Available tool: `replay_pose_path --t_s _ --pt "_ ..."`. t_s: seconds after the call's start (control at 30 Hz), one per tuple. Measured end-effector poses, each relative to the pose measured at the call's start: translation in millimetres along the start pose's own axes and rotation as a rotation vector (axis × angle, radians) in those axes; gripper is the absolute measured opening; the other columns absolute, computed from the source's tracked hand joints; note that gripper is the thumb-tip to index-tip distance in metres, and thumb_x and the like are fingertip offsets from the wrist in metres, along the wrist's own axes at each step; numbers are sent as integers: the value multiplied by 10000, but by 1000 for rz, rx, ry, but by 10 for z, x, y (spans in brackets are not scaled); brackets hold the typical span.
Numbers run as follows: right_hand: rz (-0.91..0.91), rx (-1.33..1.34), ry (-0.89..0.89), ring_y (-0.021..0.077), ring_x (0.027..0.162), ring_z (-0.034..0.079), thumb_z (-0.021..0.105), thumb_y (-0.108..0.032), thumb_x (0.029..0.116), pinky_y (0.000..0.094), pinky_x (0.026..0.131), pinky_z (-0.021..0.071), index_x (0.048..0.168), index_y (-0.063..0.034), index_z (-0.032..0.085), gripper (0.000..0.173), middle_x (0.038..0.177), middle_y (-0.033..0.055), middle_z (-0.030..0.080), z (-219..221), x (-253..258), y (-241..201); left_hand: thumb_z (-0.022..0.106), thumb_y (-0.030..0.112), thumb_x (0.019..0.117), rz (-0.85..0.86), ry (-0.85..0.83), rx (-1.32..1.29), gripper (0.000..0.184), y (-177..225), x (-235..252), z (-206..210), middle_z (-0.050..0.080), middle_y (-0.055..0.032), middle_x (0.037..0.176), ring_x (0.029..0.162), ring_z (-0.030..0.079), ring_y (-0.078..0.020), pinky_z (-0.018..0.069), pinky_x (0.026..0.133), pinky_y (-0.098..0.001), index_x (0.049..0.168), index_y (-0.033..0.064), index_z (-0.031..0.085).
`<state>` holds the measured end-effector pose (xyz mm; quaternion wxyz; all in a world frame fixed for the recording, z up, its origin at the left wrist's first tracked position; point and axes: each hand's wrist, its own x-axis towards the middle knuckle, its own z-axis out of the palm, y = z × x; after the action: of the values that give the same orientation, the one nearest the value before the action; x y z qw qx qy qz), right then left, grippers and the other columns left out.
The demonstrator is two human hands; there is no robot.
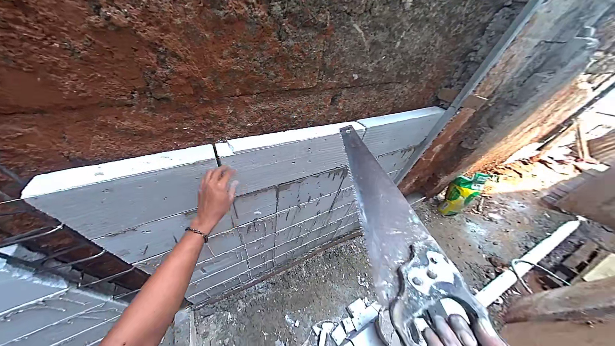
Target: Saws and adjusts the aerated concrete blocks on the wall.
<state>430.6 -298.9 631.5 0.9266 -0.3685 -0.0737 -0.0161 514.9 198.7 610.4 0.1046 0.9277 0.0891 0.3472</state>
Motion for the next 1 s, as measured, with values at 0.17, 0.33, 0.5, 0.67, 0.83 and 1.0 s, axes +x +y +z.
replay_pose_path --t_s 0.17,0.33,0.5,0.67,0.83,1.0 --pt "27 168 220 45 421 523 259 -245 1120 182 399 471 799 -121 587 475 566 -35 553 367 612 362 705 285 972 -96 -14 91 520 -401 478 -234 524 -265 1455 1360 459 -500 372 1092 -677 1383 -11 586" --pt "104 195 322 67 392 505 344 -225 1113 210 376 473 793 -103 542 395 545 -24 525 727 868 640 712 285 975 26 -123 199 508 -682 539 -308 571 -210 1435 1331 514 -452 384 1098 -646 1406 44 592" --pt "126 124 367 74 391 502 389 -190 1097 227 372 484 828 -101 525 315 551 -16 512 836 868 554 720 294 970 108 -172 237 500 -690 581 -303 573 -167 1449 1318 535 -420 410 1065 -635 1420 112 599" --pt "178 89 390 73 385 471 418 -178 1066 225 372 470 856 -118 501 233 550 -22 470 999 1075 433 695 215 984 153 -160 182 389 -630 616 -272 612 -119 1428 1333 532 -407 401 1064 -646 1358 116 656" --pt "207 23 396 69 395 486 441 -148 1051 226 376 480 878 -117 510 188 557 -20 481 1087 999 291 711 213 973 143 -138 149 365 -630 651 -267 635 -119 1398 1337 534 -404 407 1078 -632 1319 101 680" --pt "205 -43 359 72 426 477 500 -151 1028 236 407 483 907 -135 533 127 597 -25 474 1226 1069 263 695 214 982 136 -174 117 377 -575 583 -320 621 -108 1421 1365 506 -414 389 1091 -643 1341 105 661"
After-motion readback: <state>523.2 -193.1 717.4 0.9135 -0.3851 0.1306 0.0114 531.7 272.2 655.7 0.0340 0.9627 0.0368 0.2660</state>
